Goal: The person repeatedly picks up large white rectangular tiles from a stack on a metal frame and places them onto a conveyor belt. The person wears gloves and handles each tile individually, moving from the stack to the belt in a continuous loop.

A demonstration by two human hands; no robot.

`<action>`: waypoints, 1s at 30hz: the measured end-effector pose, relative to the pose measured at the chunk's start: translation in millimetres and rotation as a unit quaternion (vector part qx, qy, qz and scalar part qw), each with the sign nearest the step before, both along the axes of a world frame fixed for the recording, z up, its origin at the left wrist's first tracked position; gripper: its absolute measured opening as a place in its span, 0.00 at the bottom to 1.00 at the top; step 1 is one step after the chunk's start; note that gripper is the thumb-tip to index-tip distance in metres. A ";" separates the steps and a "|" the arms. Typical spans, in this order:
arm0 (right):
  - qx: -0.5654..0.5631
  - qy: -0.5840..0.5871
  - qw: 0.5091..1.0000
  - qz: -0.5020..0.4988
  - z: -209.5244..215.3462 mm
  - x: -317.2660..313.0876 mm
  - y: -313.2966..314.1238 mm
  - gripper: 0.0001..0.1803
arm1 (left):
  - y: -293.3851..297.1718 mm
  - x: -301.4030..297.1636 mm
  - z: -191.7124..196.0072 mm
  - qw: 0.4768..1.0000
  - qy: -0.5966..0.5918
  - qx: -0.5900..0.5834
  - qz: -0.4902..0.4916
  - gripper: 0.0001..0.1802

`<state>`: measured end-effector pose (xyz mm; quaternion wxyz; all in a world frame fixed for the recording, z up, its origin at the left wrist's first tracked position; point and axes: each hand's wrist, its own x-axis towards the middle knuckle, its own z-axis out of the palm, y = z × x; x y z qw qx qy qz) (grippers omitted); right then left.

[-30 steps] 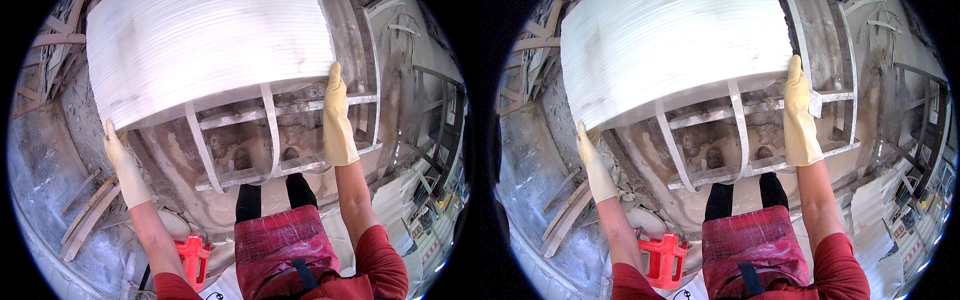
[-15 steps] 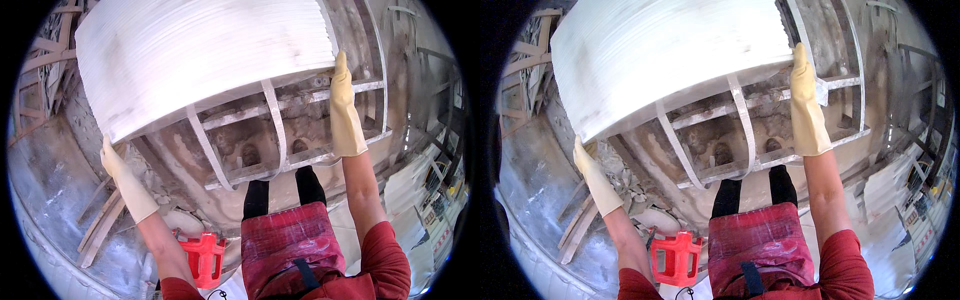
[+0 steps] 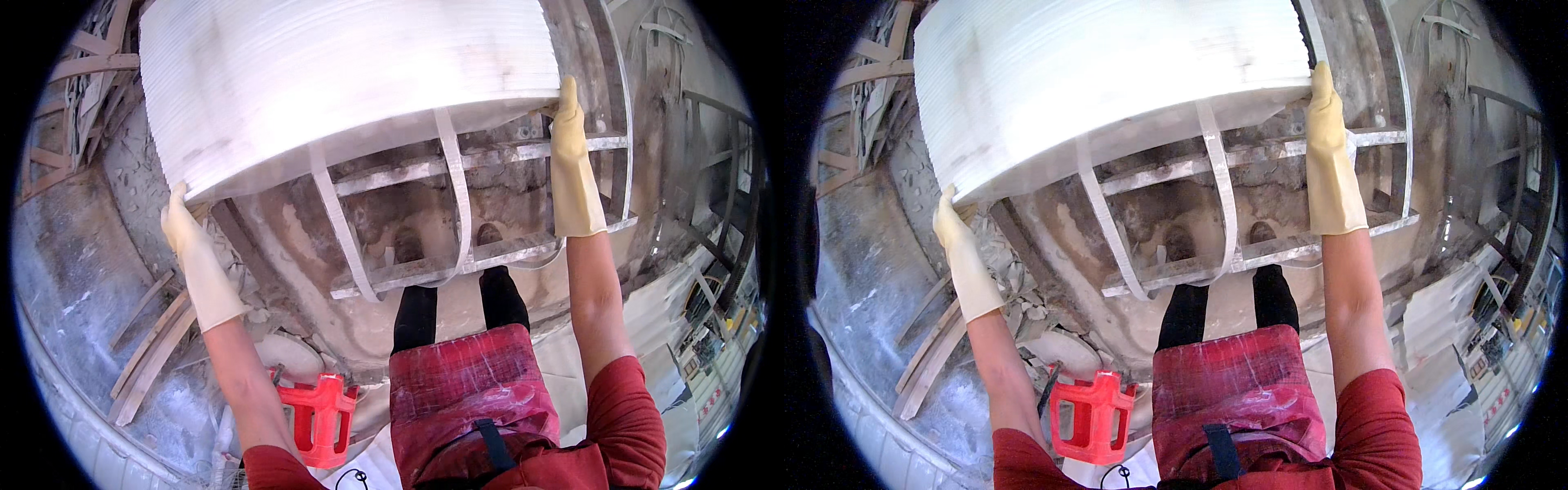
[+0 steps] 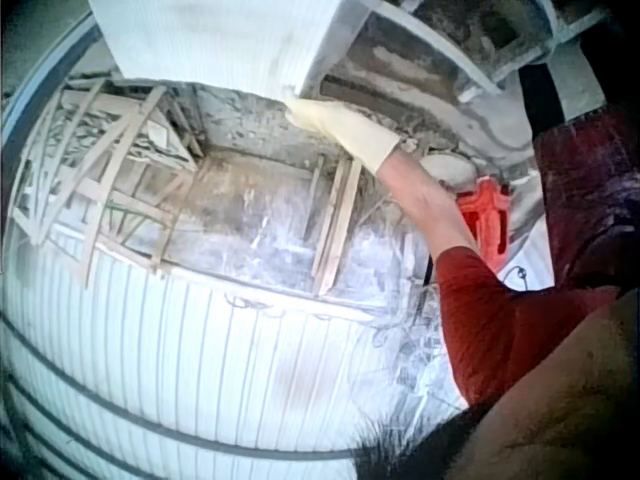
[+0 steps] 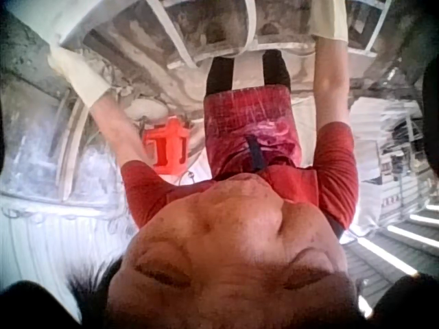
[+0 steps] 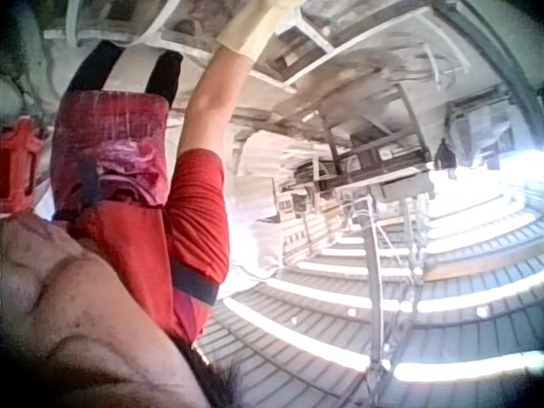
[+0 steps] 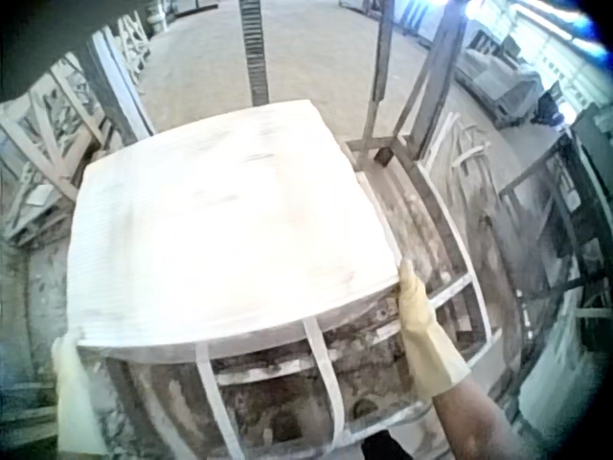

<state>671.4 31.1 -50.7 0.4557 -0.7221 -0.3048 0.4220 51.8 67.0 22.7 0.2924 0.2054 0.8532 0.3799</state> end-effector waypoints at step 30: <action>-0.027 -0.016 0.999 0.042 -8.2 15.6 -1.5 0.45 | -7.7 1.5 1.6 1.000 -0.006 0.027 -0.007 0.33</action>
